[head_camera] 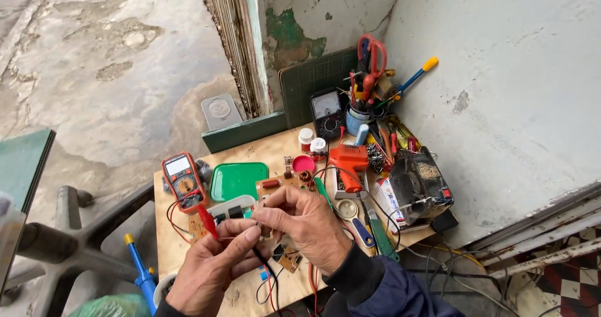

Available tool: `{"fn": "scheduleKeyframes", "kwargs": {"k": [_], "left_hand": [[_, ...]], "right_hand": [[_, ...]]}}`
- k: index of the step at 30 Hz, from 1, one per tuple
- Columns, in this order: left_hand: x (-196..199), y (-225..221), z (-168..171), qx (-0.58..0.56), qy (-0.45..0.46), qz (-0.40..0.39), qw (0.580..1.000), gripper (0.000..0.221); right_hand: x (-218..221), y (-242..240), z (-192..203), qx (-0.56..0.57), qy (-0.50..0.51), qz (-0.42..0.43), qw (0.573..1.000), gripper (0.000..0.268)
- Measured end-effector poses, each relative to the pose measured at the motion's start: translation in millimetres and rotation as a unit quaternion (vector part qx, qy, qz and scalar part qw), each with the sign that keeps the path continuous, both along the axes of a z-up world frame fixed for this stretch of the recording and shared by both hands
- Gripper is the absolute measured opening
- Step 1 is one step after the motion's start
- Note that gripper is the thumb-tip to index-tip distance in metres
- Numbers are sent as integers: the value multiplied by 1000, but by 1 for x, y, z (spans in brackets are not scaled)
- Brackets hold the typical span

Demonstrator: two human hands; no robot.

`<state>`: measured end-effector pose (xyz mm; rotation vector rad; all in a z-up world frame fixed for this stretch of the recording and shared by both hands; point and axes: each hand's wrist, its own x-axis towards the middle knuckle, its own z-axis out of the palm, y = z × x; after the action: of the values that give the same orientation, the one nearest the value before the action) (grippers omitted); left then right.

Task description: Sorting through various electronic components and assembling them onto a circuit board using tools.

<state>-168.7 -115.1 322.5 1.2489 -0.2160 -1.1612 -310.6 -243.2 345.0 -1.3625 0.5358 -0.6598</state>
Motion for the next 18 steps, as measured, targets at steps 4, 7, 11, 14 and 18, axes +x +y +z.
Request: {"fn": "scheduleKeyframes", "kwargs": {"k": [4, 7, 11, 14, 18], "left_hand": [[-1, -8, 6, 33, 45, -5, 998, 20], [-9, -12, 11, 54, 34, 14, 998, 17], [-19, -24, 10, 59, 20, 10, 998, 29], [-30, -30, 12, 57, 19, 8, 998, 22], [-53, -24, 24, -15, 15, -14, 1000, 23]], "right_hand": [[-9, -2, -4, 89, -27, 11, 996, 13], [-21, -7, 1, 48, -13, 16, 999, 17], [-29, -6, 1, 86, -35, -14, 996, 10], [-38, -8, 3, 108, -42, -32, 993, 12], [-50, 1, 11, -7, -23, -82, 996, 12]]}}
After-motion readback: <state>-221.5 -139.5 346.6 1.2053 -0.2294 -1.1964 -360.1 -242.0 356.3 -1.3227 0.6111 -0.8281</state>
